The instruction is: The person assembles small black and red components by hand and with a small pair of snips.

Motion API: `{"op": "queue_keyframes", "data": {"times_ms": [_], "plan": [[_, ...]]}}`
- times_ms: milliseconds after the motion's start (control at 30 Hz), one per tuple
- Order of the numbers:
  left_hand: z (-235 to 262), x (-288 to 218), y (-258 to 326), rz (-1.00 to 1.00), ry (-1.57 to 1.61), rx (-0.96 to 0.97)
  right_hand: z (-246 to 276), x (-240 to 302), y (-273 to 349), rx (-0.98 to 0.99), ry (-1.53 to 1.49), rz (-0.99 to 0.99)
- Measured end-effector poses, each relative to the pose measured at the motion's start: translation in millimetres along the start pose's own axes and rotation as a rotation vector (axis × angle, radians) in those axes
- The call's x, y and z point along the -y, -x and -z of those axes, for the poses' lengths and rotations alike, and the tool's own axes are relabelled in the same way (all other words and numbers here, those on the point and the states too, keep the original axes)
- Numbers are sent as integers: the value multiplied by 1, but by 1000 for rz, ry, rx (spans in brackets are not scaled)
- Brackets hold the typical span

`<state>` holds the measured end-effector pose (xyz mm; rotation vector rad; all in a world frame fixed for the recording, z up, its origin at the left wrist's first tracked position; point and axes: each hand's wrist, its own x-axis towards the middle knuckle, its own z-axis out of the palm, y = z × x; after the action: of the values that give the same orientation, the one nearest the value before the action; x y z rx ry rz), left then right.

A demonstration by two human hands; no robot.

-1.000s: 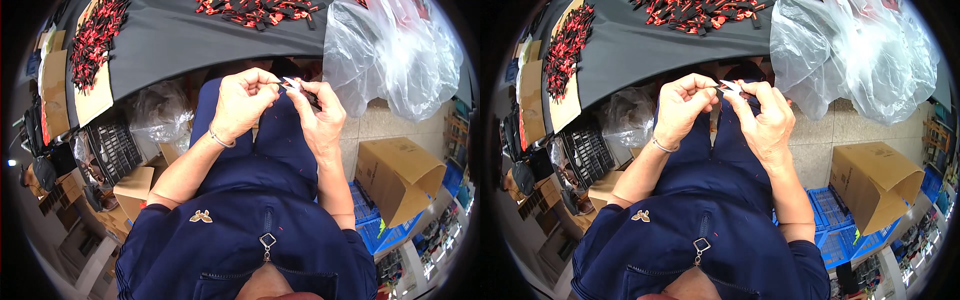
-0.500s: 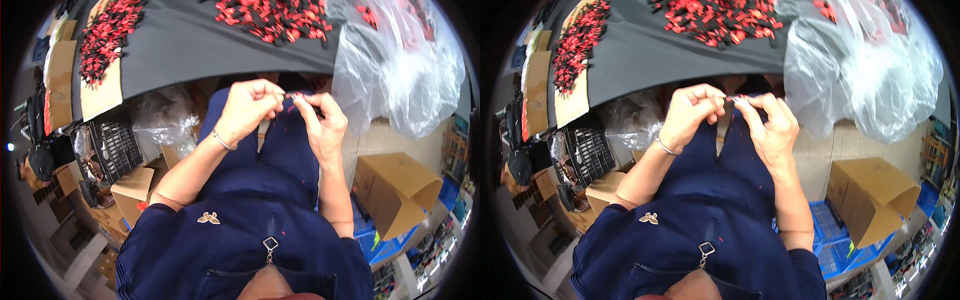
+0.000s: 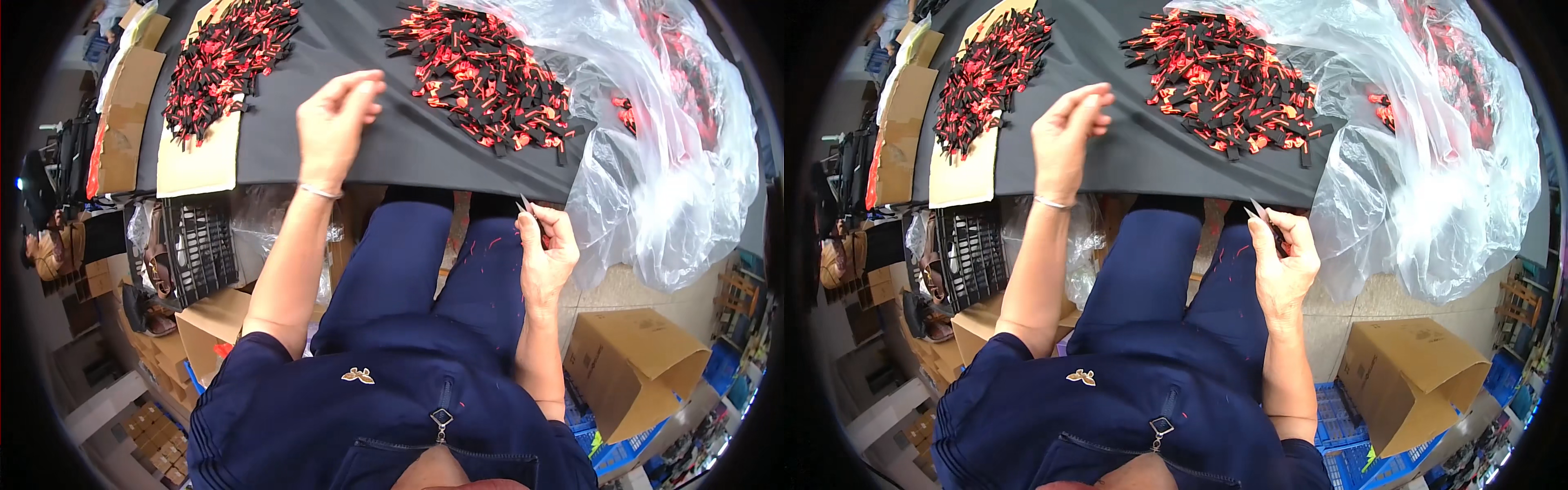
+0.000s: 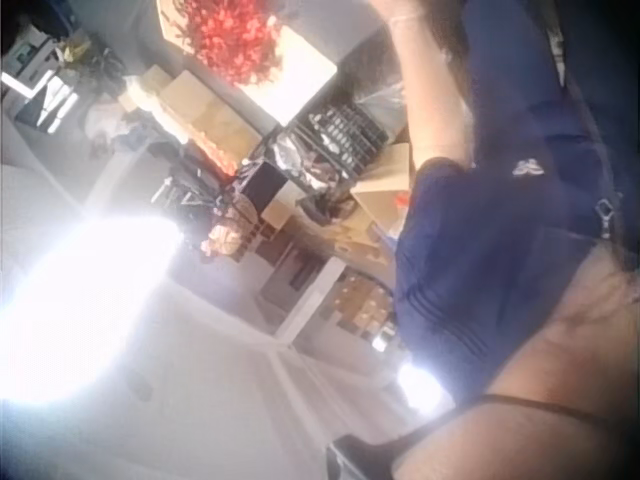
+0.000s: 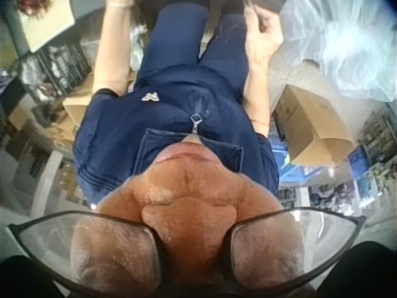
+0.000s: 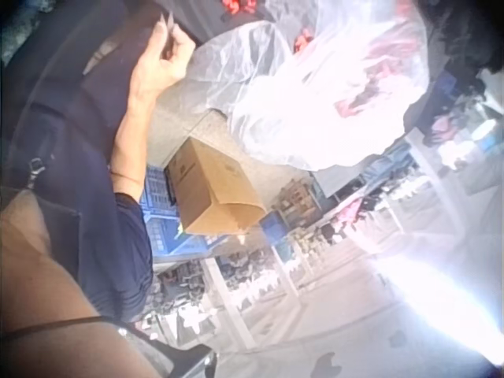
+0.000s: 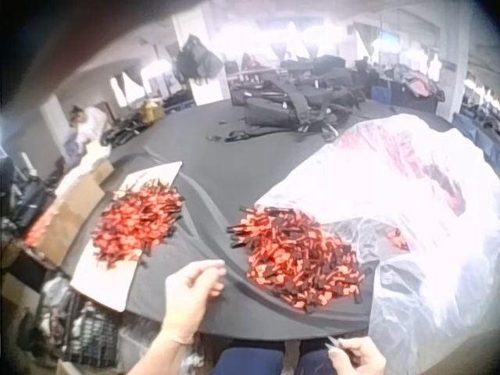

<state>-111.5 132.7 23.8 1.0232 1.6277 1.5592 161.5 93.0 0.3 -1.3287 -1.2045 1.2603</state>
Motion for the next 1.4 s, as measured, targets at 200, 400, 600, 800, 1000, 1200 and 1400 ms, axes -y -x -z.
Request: {"op": "queue_keyframes", "data": {"times_ms": [200, 400, 600, 800, 1000, 1200, 1400], "plan": [[-31, 16, -28, -481, -739, 61, 1, -1, -3, 14, 16, -1], [-30, 7, -37, -285, -787, 124, 3, -5, -5, 17, 4, -9], [-28, 3, -52, -113, -851, 197, 1, -1, -8, 16, -19, 7], [-24, -10, -31, 120, -365, 215, 4, 9, -6, -32, -17, 50], [-41, -19, 36, 421, 292, 341, -6, 21, -2, -50, -33, 203], [-64, -29, 83, 452, 311, 420, -11, 15, -3, -92, 167, 478], [-73, -34, 101, 413, 224, 447, -2, 17, 2, -143, 441, 617]]}}
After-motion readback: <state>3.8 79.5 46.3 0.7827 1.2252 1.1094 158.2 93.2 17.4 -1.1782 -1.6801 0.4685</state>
